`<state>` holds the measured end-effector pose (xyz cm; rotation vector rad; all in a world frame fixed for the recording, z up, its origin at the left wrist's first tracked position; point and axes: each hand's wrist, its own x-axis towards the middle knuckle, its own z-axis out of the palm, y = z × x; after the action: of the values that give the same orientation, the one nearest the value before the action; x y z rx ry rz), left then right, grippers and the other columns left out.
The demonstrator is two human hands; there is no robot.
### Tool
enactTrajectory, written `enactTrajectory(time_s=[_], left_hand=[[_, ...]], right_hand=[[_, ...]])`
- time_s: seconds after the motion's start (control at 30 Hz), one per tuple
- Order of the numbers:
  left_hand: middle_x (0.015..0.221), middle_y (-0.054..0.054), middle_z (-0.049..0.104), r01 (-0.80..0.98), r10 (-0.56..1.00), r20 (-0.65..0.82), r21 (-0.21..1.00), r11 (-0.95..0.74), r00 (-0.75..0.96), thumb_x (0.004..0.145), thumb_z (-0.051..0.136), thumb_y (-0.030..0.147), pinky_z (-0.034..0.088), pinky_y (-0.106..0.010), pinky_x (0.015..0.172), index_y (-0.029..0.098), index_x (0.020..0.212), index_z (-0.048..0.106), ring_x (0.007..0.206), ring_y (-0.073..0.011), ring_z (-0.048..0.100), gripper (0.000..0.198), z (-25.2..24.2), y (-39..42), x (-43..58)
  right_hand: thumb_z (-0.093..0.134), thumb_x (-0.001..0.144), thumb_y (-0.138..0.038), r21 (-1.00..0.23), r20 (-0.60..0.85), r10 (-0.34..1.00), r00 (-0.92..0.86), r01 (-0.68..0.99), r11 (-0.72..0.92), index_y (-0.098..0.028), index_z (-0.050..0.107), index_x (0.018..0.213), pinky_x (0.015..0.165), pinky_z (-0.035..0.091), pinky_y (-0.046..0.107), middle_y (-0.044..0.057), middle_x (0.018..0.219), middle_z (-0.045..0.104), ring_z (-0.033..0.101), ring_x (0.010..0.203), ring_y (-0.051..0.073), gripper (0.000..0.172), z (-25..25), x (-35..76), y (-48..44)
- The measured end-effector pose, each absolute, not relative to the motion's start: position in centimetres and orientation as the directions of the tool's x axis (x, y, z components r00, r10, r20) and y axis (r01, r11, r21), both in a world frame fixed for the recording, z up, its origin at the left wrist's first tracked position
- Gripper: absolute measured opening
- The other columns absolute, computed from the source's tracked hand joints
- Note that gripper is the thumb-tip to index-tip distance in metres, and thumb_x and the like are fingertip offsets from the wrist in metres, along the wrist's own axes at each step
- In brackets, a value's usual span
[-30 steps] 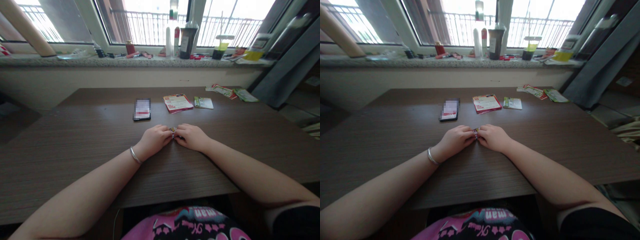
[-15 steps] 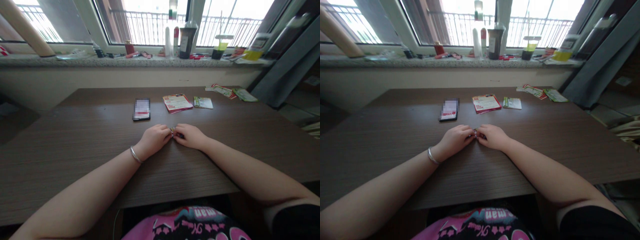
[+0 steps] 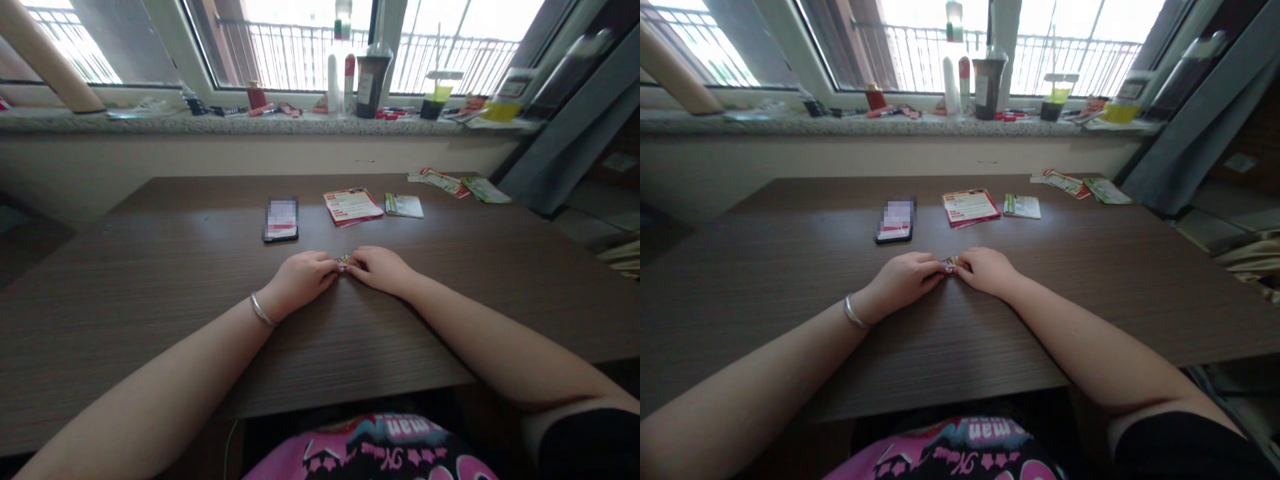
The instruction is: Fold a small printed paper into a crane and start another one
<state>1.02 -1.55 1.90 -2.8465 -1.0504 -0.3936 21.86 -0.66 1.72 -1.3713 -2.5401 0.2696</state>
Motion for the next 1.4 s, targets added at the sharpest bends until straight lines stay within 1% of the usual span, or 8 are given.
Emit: enactTrajectory(time_s=[0.13,0.23,0.47,0.57,0.67,0.87,1.13,1.4], left_hand=[[0.094,-0.005,0.068,0.589,0.574,0.264,0.027,-0.808,0.775,0.092,0.047,0.022,0.049,-0.028,0.075,0.021,0.111,0.063,0.084,-0.0164,0.063,0.026,2.0,-1.3,0.6],[0.097,-0.004,0.068,0.537,0.524,0.267,0.026,-0.843,0.809,0.092,0.047,0.021,0.049,-0.028,0.079,0.024,0.115,0.062,0.087,-0.0156,0.064,0.029,1.9,-1.0,0.2],[0.094,-0.005,0.068,0.544,0.508,0.254,-0.095,-0.834,0.823,0.094,0.045,0.023,0.050,-0.028,0.077,0.022,0.112,0.065,0.084,-0.0156,0.064,0.027,2.0,-1.5,0.8],[0.092,-0.005,0.067,0.563,0.521,0.254,-0.135,-0.815,0.815,0.093,0.046,0.023,0.050,-0.028,0.074,0.021,0.109,0.065,0.081,-0.0158,0.063,0.026,2.3,-2.0,1.2],[0.090,-0.004,0.067,0.573,0.529,0.250,-0.159,-0.804,0.811,0.092,0.048,0.023,0.049,-0.028,0.070,0.020,0.108,0.066,0.077,-0.0160,0.062,0.024,2.5,-2.2,1.3],[0.088,-0.003,0.067,0.566,0.518,0.269,-0.151,-0.810,0.812,0.093,0.047,0.023,0.047,-0.026,0.067,0.022,0.106,0.066,0.076,-0.0144,0.063,0.024,2.4,-1.7,1.1],[0.087,-0.004,0.065,0.575,0.527,0.265,-0.157,-0.803,0.808,0.092,0.048,0.022,0.047,-0.026,0.065,0.021,0.105,0.066,0.074,-0.0144,0.061,0.022,2.7,-2.0,1.4],[0.088,-0.005,0.065,0.577,0.530,0.250,-0.183,-0.796,0.811,0.091,0.047,0.021,0.048,-0.027,0.067,0.019,0.103,0.066,0.075,-0.0155,0.061,0.022,2.7,-2.2,1.6]], right_hand=[[0.048,0.090,-0.041,-0.224,0.088,0.862,-0.499,0.834,0.505,-0.019,0.061,0.075,0.061,0.031,0.026,0.004,0.080,0.065,0.054,0.072,0.016,0.030,2.0,22.1,-0.6],[0.048,0.090,-0.041,-0.219,0.071,0.865,-0.497,0.838,0.500,-0.019,0.062,0.077,0.062,0.032,0.026,0.005,0.082,0.066,0.055,0.073,0.016,0.030,2.0,22.2,-0.5],[0.048,0.091,-0.035,-0.241,0.063,0.854,-0.516,0.822,0.515,-0.017,0.064,0.081,0.066,0.034,0.025,0.005,0.083,0.067,0.056,0.076,0.016,0.025,1.7,22.4,-0.2],[0.049,0.090,-0.033,-0.254,0.079,0.856,-0.512,0.820,0.514,-0.017,0.063,0.080,0.065,0.034,0.025,0.005,0.081,0.066,0.056,0.074,0.015,0.024,1.7,22.4,-0.1],[0.049,0.090,-0.033,-0.240,0.093,0.857,-0.508,0.823,0.514,-0.017,0.063,0.079,0.065,0.034,0.025,0.005,0.080,0.066,0.055,0.073,0.016,0.024,1.6,22.3,-0.2],[0.051,0.087,-0.033,-0.219,0.090,0.861,-0.501,0.833,0.508,-0.017,0.062,0.075,0.063,0.034,0.026,0.005,0.078,0.066,0.055,0.070,0.016,0.023,1.9,22.1,-0.4],[0.050,0.087,-0.031,-0.173,0.089,0.859,-0.504,0.842,0.511,-0.017,0.061,0.076,0.068,0.036,0.027,0.007,0.081,0.067,0.057,0.076,0.018,0.021,2.0,21.9,-0.6],[0.051,0.086,-0.037,-0.104,0.062,0.881,-0.468,0.875,0.472,-0.019,0.063,0.076,0.070,0.035,0.029,0.007,0.083,0.069,0.059,0.081,0.021,0.024,2.3,22.1,-0.5]])
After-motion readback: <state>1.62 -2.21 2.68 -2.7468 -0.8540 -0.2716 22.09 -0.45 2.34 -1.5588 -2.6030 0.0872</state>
